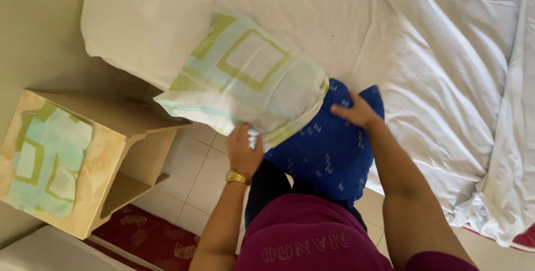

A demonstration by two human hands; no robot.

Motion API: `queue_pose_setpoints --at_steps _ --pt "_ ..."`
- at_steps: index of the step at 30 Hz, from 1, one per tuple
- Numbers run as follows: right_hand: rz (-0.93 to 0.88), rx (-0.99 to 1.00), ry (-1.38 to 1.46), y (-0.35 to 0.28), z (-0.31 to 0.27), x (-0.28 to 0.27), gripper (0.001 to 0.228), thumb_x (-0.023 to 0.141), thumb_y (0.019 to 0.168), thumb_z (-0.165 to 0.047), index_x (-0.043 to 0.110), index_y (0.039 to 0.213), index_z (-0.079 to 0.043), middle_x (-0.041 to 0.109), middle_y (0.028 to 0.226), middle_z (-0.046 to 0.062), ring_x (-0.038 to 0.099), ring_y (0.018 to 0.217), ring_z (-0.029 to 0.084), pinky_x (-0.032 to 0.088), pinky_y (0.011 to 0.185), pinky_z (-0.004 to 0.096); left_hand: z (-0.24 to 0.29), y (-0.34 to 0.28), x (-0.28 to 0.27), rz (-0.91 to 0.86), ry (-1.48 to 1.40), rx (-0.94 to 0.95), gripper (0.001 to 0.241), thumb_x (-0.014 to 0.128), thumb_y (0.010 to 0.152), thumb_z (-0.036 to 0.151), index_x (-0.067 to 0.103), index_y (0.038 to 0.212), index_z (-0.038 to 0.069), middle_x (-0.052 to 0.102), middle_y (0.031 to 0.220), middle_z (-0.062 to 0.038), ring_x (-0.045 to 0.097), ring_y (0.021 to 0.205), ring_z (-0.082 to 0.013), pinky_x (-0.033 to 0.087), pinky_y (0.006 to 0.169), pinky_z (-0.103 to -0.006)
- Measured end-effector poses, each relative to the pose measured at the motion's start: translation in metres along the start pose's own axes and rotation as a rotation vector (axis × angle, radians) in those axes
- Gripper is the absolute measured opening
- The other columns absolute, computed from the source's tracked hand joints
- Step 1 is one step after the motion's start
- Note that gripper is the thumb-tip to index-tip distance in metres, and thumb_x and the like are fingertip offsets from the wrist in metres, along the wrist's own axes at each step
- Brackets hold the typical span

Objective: The person removes a light green and white patterned pillowcase from a blue pillow on a bed. They then insert the same pillowcase onto a second blue pillow on an adjacent bed, adjusting the fabric to fit.

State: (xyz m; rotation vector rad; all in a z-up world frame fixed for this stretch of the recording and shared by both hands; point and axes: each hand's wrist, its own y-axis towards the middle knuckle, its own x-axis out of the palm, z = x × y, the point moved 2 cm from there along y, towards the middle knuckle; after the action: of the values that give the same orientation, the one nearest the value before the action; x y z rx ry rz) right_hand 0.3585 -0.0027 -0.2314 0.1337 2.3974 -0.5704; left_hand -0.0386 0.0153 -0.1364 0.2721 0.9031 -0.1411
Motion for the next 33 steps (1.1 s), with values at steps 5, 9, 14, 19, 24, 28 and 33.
queue_pose_setpoints --at_steps 5,9,14,19,24,28,33 --pt "-0.071 0.038 -0.010 -0.084 -0.101 0.001 0.079 0.090 0.063 -0.039 0.061 0.126 -0.001 0.070 0.114 0.019 0.069 0.108 0.033 0.053 0.094 0.041 0.081 0.036 -0.008 0.216 -0.049 0.437 0.058 0.075 0.083 0.045 0.061 0.121 0.004 0.064 0.117 -0.025 0.059 0.106 -0.0409 0.045 0.091 -0.0498" --pt "-0.064 -0.375 0.023 -0.128 -0.156 -0.038 0.030 0.080 0.076 -0.021 0.064 0.097 -0.006 0.066 0.086 0.015 0.067 0.084 0.035 0.052 0.073 0.042 0.022 0.054 0.033 0.105 0.282 0.400 0.042 0.069 0.079 0.031 0.065 0.115 0.011 0.067 0.107 -0.014 0.060 0.097 -0.0346 0.042 0.091 -0.0513" --pt "-0.099 -0.816 -0.081 -0.170 -0.228 -0.126 0.030 0.077 0.063 -0.014 0.061 0.089 -0.010 0.058 0.072 0.009 0.060 0.070 0.033 0.045 0.063 0.045 -0.060 0.113 -0.057 0.175 0.603 -0.017 0.033 0.071 0.074 0.012 0.067 0.107 0.015 0.067 0.084 -0.005 0.063 0.074 -0.0271 0.042 0.082 -0.0498" --pt "-0.214 -0.808 -0.425 -0.179 -0.173 -0.080 0.024 0.080 0.065 -0.016 0.058 0.075 -0.013 0.058 0.067 0.006 0.064 0.069 0.029 0.047 0.055 0.045 -0.050 0.094 -0.052 -0.229 0.410 -0.319 0.042 0.079 0.077 0.022 0.063 0.114 0.010 0.074 0.089 -0.011 0.071 0.077 -0.0296 0.050 0.073 -0.0475" --pt "-0.376 -0.518 -0.544 -0.167 -0.134 -0.046 0.019 0.075 0.073 -0.009 0.064 0.088 -0.012 0.066 0.079 0.008 0.065 0.082 0.032 0.052 0.066 0.044 -0.052 0.035 0.000 -0.350 0.302 -0.256 0.055 0.080 0.076 0.030 0.058 0.119 0.005 0.072 0.096 -0.019 0.070 0.080 -0.0383 0.055 0.069 -0.0499" --pt "-0.433 -0.368 -0.014 -0.133 -0.179 -0.095 0.024 0.075 0.084 -0.026 0.072 0.104 -0.012 0.074 0.091 0.010 0.072 0.082 0.027 0.058 0.071 0.039 -0.006 0.033 -0.037 -0.374 0.257 -0.362 0.058 0.080 0.077 0.033 0.058 0.123 0.005 0.072 0.100 -0.018 0.069 0.090 -0.0383 0.053 0.079 -0.0516" --pt "0.085 -0.635 -0.198 -0.050 -0.171 -0.080 0.069 0.088 0.072 -0.043 0.064 0.119 0.002 0.068 0.111 0.023 0.066 0.101 0.043 0.053 0.087 0.049 0.049 0.046 -0.057 -0.064 0.099 -0.125 0.060 0.081 0.077 0.036 0.060 0.123 0.004 0.067 0.113 -0.021 0.062 0.105 -0.0395 0.049 0.090 -0.0514"
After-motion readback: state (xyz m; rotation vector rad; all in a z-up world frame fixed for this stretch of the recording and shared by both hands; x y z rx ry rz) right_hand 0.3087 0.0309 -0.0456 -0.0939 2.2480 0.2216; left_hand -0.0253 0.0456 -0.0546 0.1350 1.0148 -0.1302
